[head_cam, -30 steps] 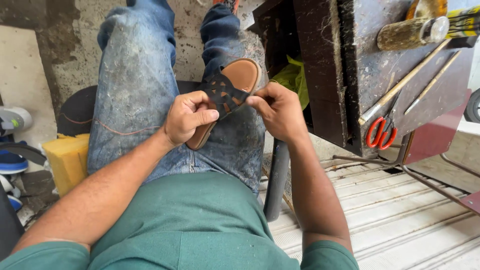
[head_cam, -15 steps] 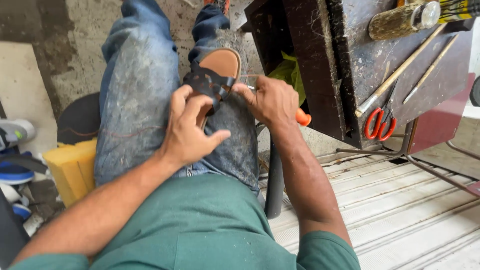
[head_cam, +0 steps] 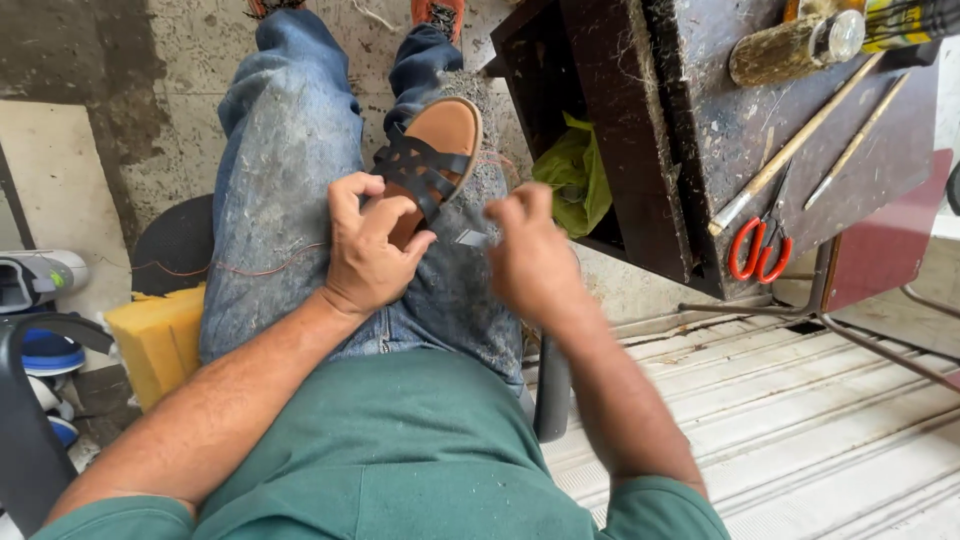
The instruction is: Hand-stitching a leather sandal strap to the sole using an awl and thread
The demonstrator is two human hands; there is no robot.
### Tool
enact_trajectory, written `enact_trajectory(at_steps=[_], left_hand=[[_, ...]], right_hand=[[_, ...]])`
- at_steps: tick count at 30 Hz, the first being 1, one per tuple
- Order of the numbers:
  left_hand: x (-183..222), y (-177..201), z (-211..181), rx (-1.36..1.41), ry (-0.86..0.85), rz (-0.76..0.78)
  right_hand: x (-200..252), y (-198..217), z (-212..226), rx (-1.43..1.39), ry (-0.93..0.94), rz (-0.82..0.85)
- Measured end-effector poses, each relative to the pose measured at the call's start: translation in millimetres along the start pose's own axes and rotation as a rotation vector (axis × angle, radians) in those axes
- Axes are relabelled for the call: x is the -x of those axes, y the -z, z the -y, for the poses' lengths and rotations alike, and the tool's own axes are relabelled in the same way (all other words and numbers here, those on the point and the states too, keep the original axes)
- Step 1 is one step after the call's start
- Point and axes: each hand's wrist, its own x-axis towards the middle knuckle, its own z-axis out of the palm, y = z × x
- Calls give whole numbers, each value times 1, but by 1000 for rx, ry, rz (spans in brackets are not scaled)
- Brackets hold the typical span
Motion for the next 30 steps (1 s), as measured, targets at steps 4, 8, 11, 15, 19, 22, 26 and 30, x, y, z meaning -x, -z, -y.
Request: enact_trajectory(at_steps=[4, 8, 11, 15, 19, 22, 26, 30], left_hand=[[-5, 0, 14, -39, -5, -27], [-7, 3, 11, -46, -2, 10], [-7, 6, 6, -115, -31, 76], [-12, 30, -19, -286, -27, 201], [-36, 65, -44, -446, 120, 543], [-33, 69, -33, -274, 140, 305], [-71, 57, -43, 384, 65, -96], [-80, 25, -23, 709, 94, -92]], right_hand=[[44, -29, 52, -194, 99, 16], [59, -86, 29, -229, 344, -152], [40, -21, 25, -657, 250, -157], [-8, 39, -40, -348, 282, -694], [-33, 25, -45, -304, 44, -682], [-55, -11, -24, -881, 106, -505], [-79, -26, 12, -1213, -103, -476], [-106, -44, 9, -1326, -141, -528]])
